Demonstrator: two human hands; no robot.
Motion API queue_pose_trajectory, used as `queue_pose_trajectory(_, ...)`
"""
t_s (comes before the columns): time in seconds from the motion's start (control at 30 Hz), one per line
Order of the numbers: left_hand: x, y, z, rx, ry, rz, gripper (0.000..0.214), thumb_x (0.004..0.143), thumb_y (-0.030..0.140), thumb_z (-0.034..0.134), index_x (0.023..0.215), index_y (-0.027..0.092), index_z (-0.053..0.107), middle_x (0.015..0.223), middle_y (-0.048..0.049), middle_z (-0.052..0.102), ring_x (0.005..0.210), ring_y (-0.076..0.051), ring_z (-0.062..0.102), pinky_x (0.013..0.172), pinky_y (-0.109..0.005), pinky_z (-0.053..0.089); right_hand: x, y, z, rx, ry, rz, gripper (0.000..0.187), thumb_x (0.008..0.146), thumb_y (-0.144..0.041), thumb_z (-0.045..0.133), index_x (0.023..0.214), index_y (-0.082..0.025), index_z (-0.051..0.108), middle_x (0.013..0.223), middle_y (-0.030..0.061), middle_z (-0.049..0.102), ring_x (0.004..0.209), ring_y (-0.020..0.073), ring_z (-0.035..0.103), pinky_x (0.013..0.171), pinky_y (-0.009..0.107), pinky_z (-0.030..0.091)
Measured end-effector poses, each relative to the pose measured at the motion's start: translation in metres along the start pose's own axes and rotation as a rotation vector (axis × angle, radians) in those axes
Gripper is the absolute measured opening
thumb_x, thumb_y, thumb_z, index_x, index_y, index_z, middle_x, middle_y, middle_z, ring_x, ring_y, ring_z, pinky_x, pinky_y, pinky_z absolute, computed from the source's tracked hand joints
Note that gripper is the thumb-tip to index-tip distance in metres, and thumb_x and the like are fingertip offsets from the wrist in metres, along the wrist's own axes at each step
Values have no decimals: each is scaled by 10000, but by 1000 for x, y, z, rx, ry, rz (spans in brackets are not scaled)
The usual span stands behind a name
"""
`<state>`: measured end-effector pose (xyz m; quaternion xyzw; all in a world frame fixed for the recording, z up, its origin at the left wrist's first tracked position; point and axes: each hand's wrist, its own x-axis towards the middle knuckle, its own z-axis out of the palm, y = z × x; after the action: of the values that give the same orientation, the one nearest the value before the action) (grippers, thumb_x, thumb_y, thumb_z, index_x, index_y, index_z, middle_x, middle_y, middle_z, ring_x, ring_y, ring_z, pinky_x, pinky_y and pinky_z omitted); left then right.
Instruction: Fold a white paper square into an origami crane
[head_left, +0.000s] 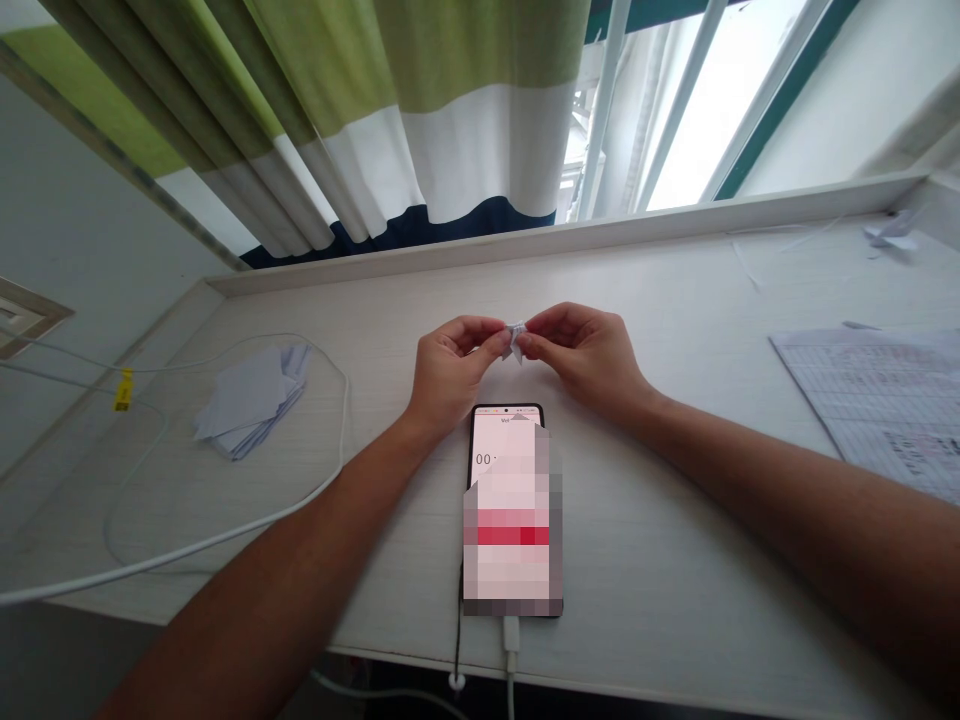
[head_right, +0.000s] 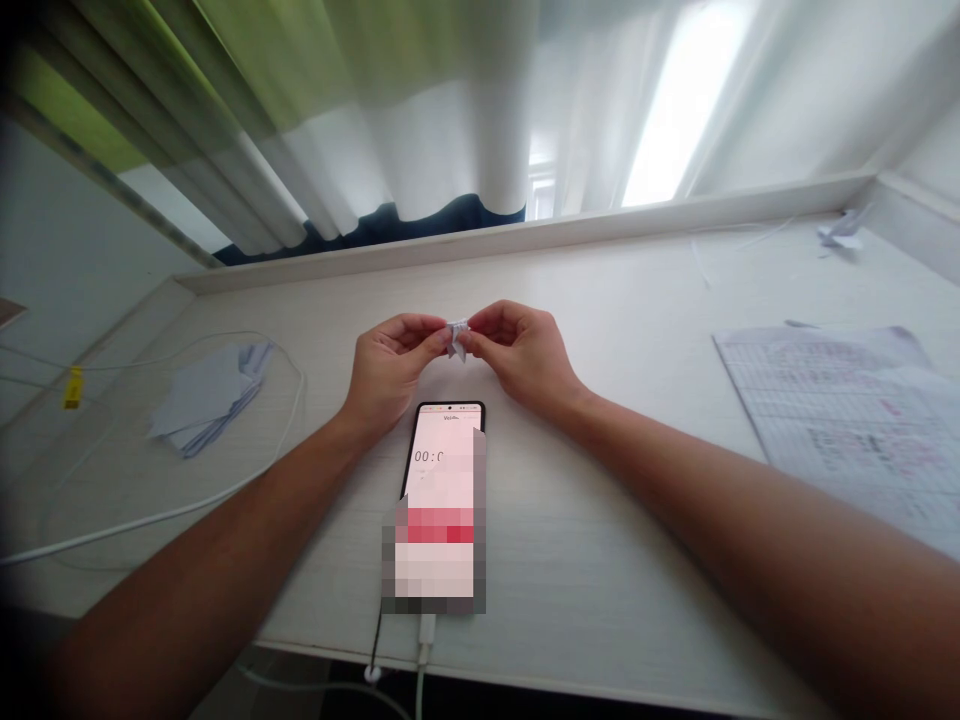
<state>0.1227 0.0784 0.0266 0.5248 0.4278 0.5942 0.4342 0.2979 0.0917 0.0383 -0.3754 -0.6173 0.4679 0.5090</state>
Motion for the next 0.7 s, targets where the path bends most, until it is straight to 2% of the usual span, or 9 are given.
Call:
queue_pose_trajectory(0.17, 1, 0, 0, -11, -40, -66, 234, 734, 337, 888, 857, 170, 779, 874, -47, 774, 832, -150, 703, 840, -303, 558, -1, -3, -1, -104, 16, -30, 197, 826, -376, 812, 867, -184, 795, 850, 65, 798, 815, 228, 743, 804, 387, 602)
queue_pose_trajectory(0.37, 0, 3, 3, -93, -54, -102, 244, 706, 338, 913, 817, 164, 784, 1025, -72, 778, 931, -161, 705, 905, -308, 540, 0, -2, -1, -62, -21, -21, 376, 753, -505, 862, 917, -176, 787, 910, 82, 805, 833, 233, 743, 801, 382, 610)
queue_pose_trajectory(0.53, -2, 7, 4, -81, -62, -101, 251, 719, 356, 904, 831, 161, 794, 886, -56, 780, 829, -154, 698, 866, -310, 543, 1, -3, -3, 15, -64, -2, 399, 751, -530, 860, 889, -166, 770, 837, 72, 786, 779, 209, 725, 794, 375, 605)
queue_pose_trajectory(0.7, -1, 6, 3, -113, -6, -78, 262, 678, 321, 932, 820, 168, 775, 826, -32, 762, 798, -145, 696, 819, -298, 555, 2, -3, -5, 35, -48, 4, 341, 762, -478, 866, 905, -181, 782, 886, 67, 794, 817, 205, 721, 827, 377, 597)
